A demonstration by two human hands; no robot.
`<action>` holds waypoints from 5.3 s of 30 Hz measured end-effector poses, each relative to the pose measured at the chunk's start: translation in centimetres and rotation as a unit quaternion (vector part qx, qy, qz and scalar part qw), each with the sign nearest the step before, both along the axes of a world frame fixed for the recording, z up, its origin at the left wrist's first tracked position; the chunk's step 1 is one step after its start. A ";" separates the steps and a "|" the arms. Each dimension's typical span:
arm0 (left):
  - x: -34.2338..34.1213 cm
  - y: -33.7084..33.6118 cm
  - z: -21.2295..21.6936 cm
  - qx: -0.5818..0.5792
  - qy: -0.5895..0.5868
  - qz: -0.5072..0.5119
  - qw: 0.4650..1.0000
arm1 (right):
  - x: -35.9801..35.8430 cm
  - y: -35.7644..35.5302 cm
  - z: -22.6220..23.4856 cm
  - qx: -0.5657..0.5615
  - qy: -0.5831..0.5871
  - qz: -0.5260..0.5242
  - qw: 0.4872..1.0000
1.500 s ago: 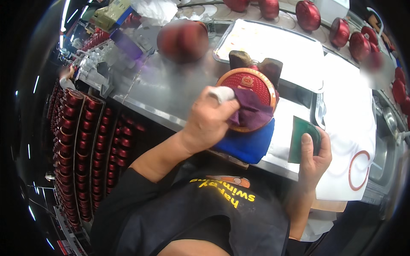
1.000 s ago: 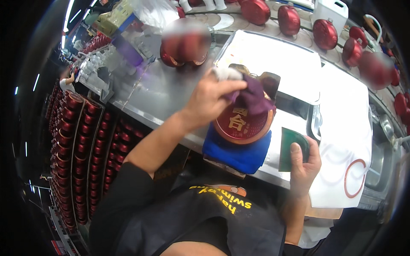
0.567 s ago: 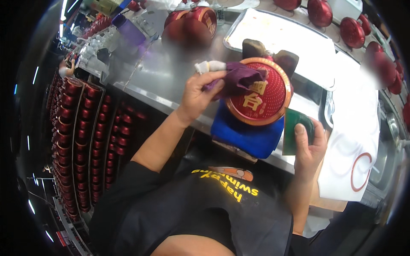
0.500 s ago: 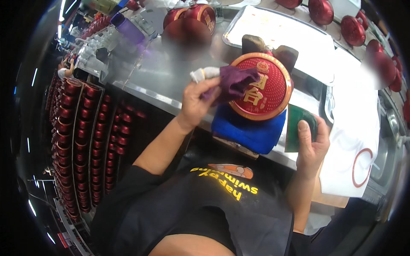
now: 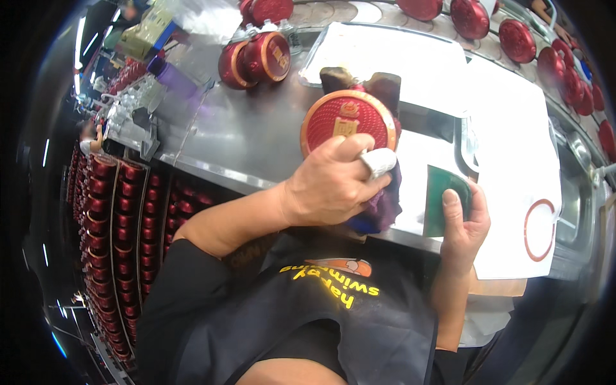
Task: The person cleans a red spherical ornament with a cloth and sponge, then applies a gold sticker and a gold ring to its surface. The ornament is held in a blue clamp on a metal workbench while the person works on it.
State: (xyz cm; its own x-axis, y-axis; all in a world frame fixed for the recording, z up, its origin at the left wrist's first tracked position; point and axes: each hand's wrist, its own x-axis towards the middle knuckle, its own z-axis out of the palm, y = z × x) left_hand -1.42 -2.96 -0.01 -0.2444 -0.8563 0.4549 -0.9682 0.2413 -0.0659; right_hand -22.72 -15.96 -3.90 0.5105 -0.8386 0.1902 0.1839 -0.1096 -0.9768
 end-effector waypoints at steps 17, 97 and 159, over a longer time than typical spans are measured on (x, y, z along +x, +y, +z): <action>10.9 -2.2 1.0 -0.038 0.251 0.050 0.966 | 2.2 -1.4 -0.8 -0.009 0.031 0.016 0.999; -2.8 35.2 -2.9 -0.346 0.378 0.604 0.611 | 15.8 -15.2 -6.8 -0.485 0.242 0.236 0.807; 5.9 -1.3 -3.4 -0.019 0.811 0.027 0.584 | 6.1 -15.1 7.4 -0.276 0.244 0.130 0.920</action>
State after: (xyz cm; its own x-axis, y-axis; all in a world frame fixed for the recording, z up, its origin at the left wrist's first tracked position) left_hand 4.50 -4.27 -3.45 0.5622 -0.8241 0.0694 0.2292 0.2359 0.9444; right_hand -16.67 -31.09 3.49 0.8181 -0.5198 0.2458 -0.1718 -0.6288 -0.7584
